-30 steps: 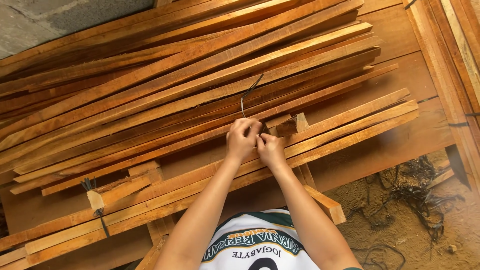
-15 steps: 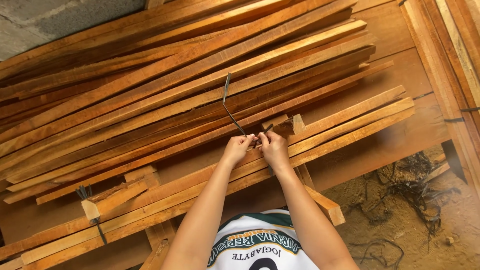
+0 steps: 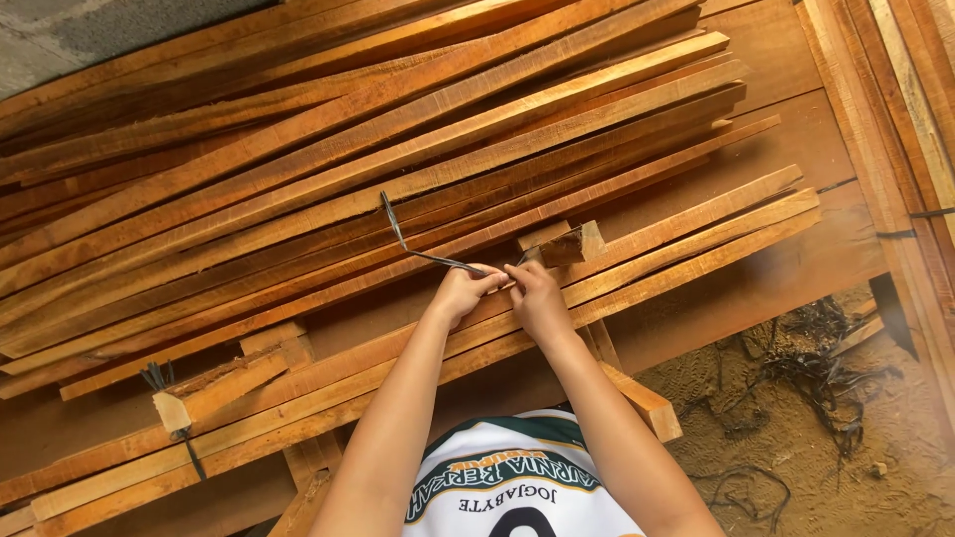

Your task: The person arranges thin wooden planks on a wooden rack, aligning them carefully. They then use a black strap to tie the stack of planks together, securing the bundle before moving it to a different location.

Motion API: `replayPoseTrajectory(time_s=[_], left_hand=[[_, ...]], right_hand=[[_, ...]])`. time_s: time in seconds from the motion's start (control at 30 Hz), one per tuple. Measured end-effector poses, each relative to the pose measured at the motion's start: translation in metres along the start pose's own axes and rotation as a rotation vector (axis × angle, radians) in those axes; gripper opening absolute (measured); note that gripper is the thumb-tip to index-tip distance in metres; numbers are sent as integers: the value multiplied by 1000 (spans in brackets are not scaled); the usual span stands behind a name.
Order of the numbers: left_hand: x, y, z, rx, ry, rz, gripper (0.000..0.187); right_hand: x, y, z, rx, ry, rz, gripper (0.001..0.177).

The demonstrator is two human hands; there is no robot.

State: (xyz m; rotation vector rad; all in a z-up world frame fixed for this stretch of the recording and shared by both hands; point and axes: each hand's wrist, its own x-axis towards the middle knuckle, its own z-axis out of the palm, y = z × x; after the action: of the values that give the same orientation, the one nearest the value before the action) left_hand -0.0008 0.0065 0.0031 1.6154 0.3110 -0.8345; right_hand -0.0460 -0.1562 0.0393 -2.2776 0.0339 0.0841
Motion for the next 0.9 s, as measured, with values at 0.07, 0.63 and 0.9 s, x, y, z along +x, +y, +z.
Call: replayPoseTrajectory(time_s=[0.07, 0.63, 0.9], left_hand=[[-2, -2, -1, -25, 0, -6, 23], [2, -2, -9, -231, -9, -138, 27], [13, -11, 0, -255, 64, -81, 23]], right_hand=[[3, -3, -1, -28, -18, 40, 29], [13, -14, -13, 267, -480, 599, 23], [-11, -7, 19, 131, 239, 222, 12]])
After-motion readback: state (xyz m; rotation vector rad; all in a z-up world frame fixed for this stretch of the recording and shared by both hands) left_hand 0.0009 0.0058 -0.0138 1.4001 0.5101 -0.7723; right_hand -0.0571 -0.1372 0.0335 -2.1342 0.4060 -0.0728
